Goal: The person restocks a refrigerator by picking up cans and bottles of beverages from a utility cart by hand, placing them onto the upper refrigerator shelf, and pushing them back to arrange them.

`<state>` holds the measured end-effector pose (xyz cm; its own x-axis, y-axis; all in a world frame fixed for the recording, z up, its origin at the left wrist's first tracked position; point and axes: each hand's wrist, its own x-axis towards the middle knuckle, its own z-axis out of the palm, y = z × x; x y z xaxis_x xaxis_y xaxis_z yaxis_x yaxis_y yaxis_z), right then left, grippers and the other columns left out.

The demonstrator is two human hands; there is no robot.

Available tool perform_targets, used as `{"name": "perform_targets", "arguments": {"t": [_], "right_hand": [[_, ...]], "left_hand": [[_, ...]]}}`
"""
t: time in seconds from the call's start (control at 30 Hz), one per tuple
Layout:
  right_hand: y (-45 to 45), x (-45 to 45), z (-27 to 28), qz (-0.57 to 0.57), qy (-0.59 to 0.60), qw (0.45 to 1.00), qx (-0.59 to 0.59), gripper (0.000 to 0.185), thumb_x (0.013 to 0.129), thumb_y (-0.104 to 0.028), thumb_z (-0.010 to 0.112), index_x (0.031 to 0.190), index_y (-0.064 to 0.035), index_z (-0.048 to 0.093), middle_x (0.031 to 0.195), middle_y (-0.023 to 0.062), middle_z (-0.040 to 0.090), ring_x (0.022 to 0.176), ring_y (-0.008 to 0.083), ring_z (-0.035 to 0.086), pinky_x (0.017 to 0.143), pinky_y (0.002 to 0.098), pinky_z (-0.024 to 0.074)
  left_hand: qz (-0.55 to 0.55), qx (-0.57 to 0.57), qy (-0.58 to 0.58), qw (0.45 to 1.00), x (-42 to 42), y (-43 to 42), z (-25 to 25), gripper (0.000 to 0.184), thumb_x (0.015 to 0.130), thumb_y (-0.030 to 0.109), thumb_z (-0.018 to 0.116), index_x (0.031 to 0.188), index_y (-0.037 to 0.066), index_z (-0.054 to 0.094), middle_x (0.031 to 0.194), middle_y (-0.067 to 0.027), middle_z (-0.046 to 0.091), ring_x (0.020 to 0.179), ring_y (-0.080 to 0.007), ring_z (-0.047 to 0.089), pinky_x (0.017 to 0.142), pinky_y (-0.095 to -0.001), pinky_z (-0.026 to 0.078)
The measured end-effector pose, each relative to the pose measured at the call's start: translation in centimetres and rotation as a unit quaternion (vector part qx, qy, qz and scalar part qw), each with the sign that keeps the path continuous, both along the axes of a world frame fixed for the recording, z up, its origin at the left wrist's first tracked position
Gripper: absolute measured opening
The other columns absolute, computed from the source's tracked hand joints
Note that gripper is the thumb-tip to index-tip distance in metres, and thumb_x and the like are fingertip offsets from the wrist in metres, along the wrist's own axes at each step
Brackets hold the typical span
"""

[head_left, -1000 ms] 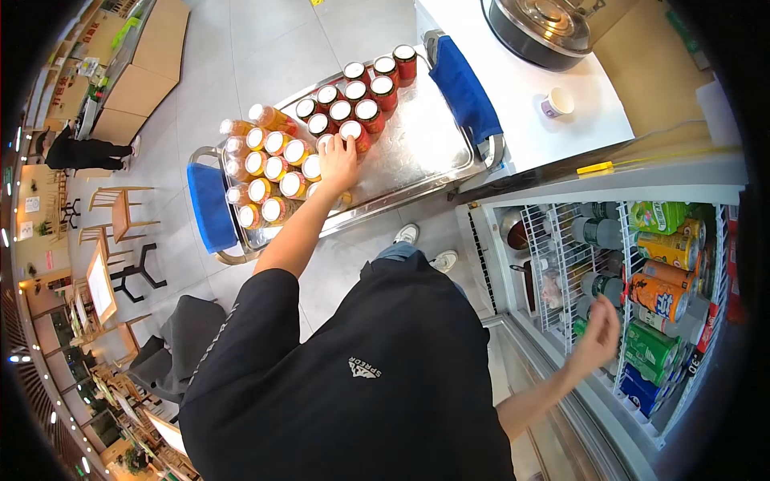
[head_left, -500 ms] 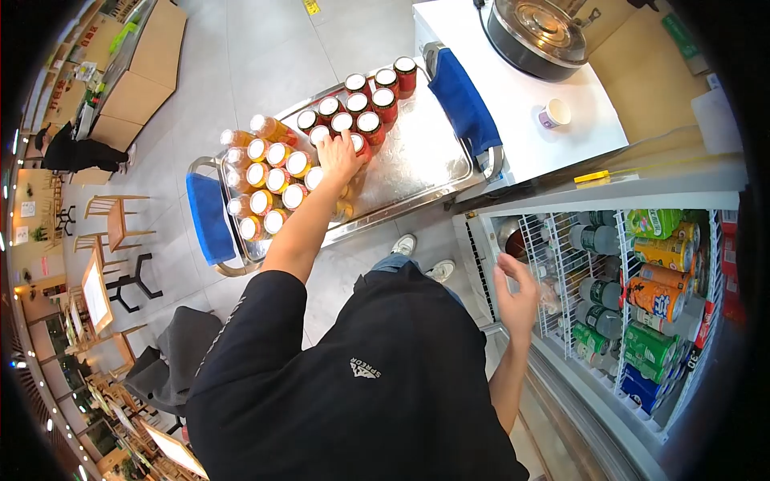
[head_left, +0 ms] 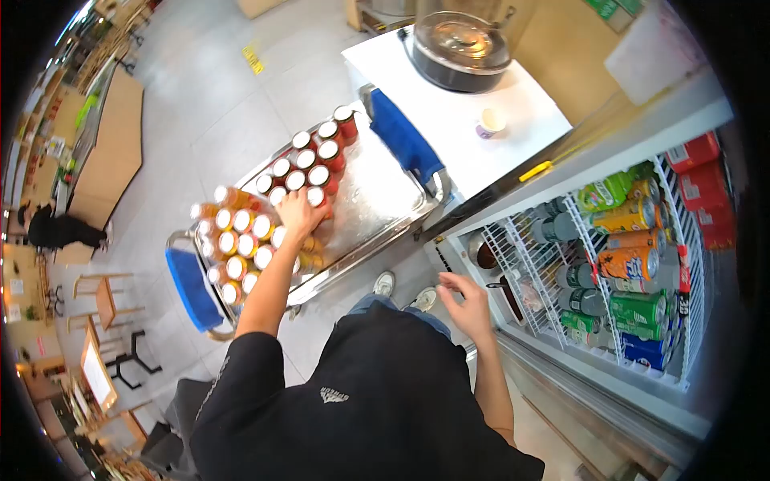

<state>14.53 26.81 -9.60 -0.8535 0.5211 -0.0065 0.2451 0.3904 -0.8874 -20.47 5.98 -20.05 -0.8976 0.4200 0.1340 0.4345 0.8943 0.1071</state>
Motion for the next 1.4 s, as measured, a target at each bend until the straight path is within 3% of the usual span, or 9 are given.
{"name": "perform_targets", "arguments": {"t": [0.17,0.33,0.47,0.67,0.77,0.9,1.1,1.23,1.4], "right_hand": [[-0.1,0.0,-0.1,0.02,-0.013,1.0,-0.005,0.028,0.086,-0.018,0.068,0.109,-0.0035,0.067,0.097,0.0118,0.069,0.09,0.0252,0.068,0.08,0.0336,0.0524],[-0.2,-1.2,1.0,0.033,-0.01,0.996,0.078,0.07,0.081,-0.026,0.072,0.142,-0.0093,0.043,0.132,0.0191,0.054,0.119,0.0345,0.055,0.099,0.0409,0.045],[0.1,-2.4,3.6,-0.027,0.074,0.972,0.22,0.095,0.067,-0.025,0.083,0.146,-0.0081,0.033,0.132,0.0207,0.053,0.12,0.0363,0.054,0.101,0.0425,0.0444],[1.8,2.6,7.0,-0.121,0.1,0.982,0.103,0.083,0.065,-0.016,0.086,0.135,-0.0029,0.043,0.123,0.0184,0.059,0.111,0.0323,0.061,0.093,0.0398,0.0497],[5.1,6.6,14.1,-0.231,0.296,0.926,-0.034,0.079,0.064,-0.009,0.087,0.131,-0.0028,0.047,0.116,0.0151,0.063,0.105,0.0266,0.064,0.084,0.0384,0.0552],[14.1,13.2,23.6,-0.512,0.316,0.73,0.323,0.073,0.07,-0.017,0.087,0.129,0.0008,0.048,0.119,0.0121,0.06,0.106,0.0209,0.06,0.095,0.0339,0.0485],[22.7,13.3,30.9,-0.471,0.229,0.778,0.347,0.064,0.069,-0.035,0.088,0.111,0.0041,0.058,0.104,0.0121,0.066,0.091,0.0161,0.065,0.083,0.0299,0.0516],[26.5,12.3,29.8,-0.428,0.11,0.84,0.316,0.054,0.074,-0.035,0.084,0.108,0.0013,0.063,0.099,0.0093,0.068,0.089,0.0161,0.066,0.082,0.0296,0.051],[30.9,12.7,27.5,-0.354,0.127,0.867,0.327,0.053,0.081,-0.034,0.079,0.118,-0.0011,0.058,0.105,0.0094,0.066,0.093,0.0172,0.064,0.084,0.0307,0.0493]], "left_hand": [[-0.069,0.105,0.053,0.991,3.2,1.1,4.5,0.062,0.06,0.045,0.08,0.108,0.008,0.066,0.095,-0.0123,0.064,0.091,-0.0312,0.057,0.082,-0.0456,0.042],[-0.267,0.218,0.037,0.938,9.4,5.4,11.5,0.061,0.057,0.037,0.084,0.105,0.006,0.065,0.092,-0.01,0.058,0.087,-0.0294,0.052,0.078,-0.0416,0.04],[-0.433,0.269,-0.079,0.857,14.9,9.2,15.7,0.066,0.057,0.037,0.084,0.11,0.004,0.064,0.092,-0.0111,0.059,0.086,-0.0296,0.053,0.078,-0.0409,0.04],[-0.523,0.328,-0.293,0.73,18.8,12.8,19.8,0.077,0.069,0.03,0.085,0.132,0.001,0.053,0.113,-0.0171,0.062,0.105,-0.0335,0.057,0.092,-0.0424,0.045],[-0.482,0.298,-0.251,0.785,15.6,11.9,18.0,0.07,0.072,0.029,0.083,0.13,0.001,0.055,0.113,-0.0191,0.062,0.106,-0.0337,0.059,0.092,-0.0422,0.047],[-0.345,0.231,-0.183,0.891,7.6,9.5,11.6,0.055,0.076,0.026,0.079,0.122,0.001,0.059,0.113,-0.0184,0.063,0.1,-0.0324,0.063,0.089,-0.04,0.049],[-0.254,0.064,-0.116,0.958,-0.7,3.1,4.8,0.059,0.073,0.033,0.078,0.119,0.001,0.06,0.112,-0.0226,0.063,0.096,-0.0364,0.064,0.085,-0.0438,0.051],[-0.151,-0.215,-0.069,0.962,-0.8,0.3,4.3,0.068,0.069,0.045,0.077,0.121,0.009,0.053,0.119,-0.0193,0.059,0.106,-0.0386,0.061,0.084,-0.0563,0.048],[-0.084,-0.213,-0.143,0.963,0.1,-2.1,2.8,0.061,0.071,0.041,0.075,0.117,0.009,0.052,0.114,-0.017,0.06,0.101,-0.0336,0.066,0.082,-0.0478,0.054]]}}
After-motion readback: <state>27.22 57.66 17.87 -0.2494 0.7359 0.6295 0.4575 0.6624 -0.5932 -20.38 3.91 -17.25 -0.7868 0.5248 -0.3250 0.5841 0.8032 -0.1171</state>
